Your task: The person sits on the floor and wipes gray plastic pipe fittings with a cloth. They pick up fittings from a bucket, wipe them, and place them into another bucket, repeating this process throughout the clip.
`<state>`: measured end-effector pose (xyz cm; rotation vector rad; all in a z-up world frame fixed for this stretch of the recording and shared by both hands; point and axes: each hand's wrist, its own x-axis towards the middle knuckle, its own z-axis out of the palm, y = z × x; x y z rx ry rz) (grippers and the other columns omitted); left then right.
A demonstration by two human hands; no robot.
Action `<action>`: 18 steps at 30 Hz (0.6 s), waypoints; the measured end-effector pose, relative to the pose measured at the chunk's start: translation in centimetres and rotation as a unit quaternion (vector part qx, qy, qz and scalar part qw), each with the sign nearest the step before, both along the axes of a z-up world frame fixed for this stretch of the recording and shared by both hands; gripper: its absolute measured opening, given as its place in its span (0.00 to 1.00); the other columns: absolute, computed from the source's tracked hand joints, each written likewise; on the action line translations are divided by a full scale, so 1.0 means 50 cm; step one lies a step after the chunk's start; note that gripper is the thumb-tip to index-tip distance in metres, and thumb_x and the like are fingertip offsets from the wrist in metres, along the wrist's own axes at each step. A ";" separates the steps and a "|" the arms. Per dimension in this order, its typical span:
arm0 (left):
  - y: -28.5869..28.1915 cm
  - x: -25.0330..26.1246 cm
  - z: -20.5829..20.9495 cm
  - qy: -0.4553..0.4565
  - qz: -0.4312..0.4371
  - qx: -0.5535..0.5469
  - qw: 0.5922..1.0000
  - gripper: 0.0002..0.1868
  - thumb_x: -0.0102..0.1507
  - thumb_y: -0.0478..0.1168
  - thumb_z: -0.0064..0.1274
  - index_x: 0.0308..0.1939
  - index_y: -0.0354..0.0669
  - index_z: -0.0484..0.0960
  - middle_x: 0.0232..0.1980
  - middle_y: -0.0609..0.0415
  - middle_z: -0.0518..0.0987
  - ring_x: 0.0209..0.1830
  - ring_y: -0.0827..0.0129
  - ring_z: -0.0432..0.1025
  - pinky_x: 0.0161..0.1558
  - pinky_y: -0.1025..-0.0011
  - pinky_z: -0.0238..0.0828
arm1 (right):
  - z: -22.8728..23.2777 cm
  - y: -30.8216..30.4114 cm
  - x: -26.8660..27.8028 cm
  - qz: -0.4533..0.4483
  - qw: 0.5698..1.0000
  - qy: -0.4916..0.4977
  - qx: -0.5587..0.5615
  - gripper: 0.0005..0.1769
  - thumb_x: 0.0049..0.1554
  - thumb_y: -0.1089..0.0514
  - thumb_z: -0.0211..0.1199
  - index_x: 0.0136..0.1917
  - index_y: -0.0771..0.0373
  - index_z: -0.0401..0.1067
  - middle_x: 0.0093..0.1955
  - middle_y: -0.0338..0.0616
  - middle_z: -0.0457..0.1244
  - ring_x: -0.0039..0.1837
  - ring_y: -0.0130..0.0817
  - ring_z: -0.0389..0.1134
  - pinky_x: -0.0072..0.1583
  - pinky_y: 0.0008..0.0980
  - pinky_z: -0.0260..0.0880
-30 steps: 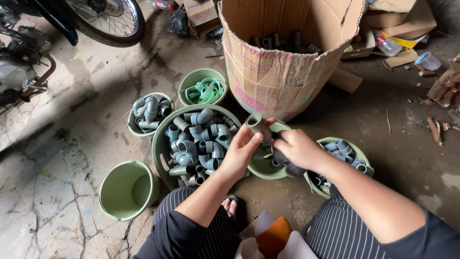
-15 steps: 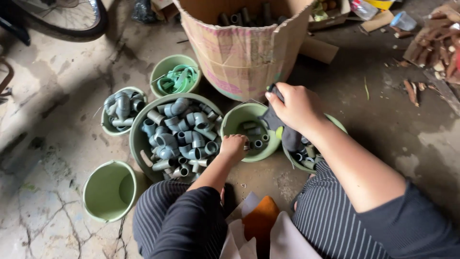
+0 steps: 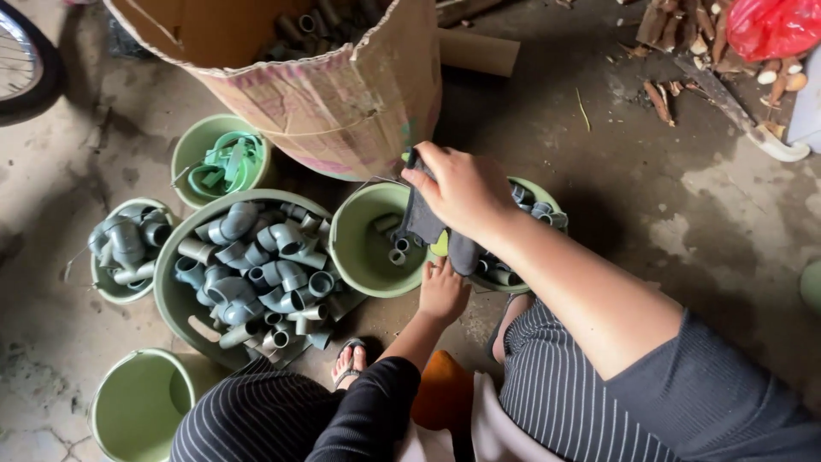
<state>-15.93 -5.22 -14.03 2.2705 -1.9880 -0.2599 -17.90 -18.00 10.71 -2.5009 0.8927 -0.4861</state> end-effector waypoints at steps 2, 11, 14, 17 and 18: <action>-0.023 -0.027 -0.036 0.049 0.020 0.041 0.998 0.25 0.52 0.51 0.47 0.51 0.47 0.68 0.55 0.50 0.65 0.61 0.56 0.50 0.57 0.58 0.41 | -0.014 0.000 0.003 0.009 1.000 0.003 0.003 0.16 0.53 0.46 0.47 0.49 0.57 0.63 0.36 0.50 0.64 0.39 0.48 0.67 0.38 0.44 0.67; -0.110 -0.036 0.016 0.122 0.083 0.088 0.985 0.24 0.53 0.53 0.43 0.48 0.46 0.71 0.51 0.51 0.69 0.62 0.53 0.48 0.57 0.56 0.40 | -0.001 0.000 0.010 0.033 0.999 -0.013 0.008 0.18 0.54 0.44 0.45 0.50 0.57 0.62 0.35 0.50 0.63 0.39 0.49 0.67 0.38 0.46 0.66; -0.118 -0.014 0.029 0.139 0.083 0.082 0.983 0.25 0.51 0.53 0.46 0.48 0.46 0.71 0.51 0.52 0.70 0.60 0.56 0.52 0.56 0.58 0.43 | -0.005 0.004 0.018 0.038 0.999 -0.020 0.001 0.19 0.55 0.42 0.43 0.50 0.57 0.62 0.34 0.49 0.63 0.38 0.48 0.67 0.37 0.44 0.67; -0.114 0.015 0.045 0.155 0.084 0.073 0.982 0.26 0.49 0.52 0.50 0.48 0.46 0.71 0.51 0.53 0.70 0.58 0.59 0.55 0.55 0.59 0.47 | -0.018 0.004 0.024 0.034 0.999 -0.021 -0.018 0.21 0.54 0.41 0.42 0.50 0.56 0.62 0.34 0.49 0.63 0.37 0.47 0.67 0.36 0.45 0.66; -0.110 0.031 0.054 0.160 0.090 0.068 0.981 0.27 0.48 0.52 0.52 0.48 0.46 0.71 0.51 0.54 0.70 0.57 0.60 0.57 0.54 0.60 0.49 | -0.020 0.005 0.031 0.033 0.999 -0.021 -0.029 0.22 0.54 0.39 0.42 0.50 0.56 0.62 0.34 0.49 0.63 0.36 0.48 0.66 0.36 0.46 0.66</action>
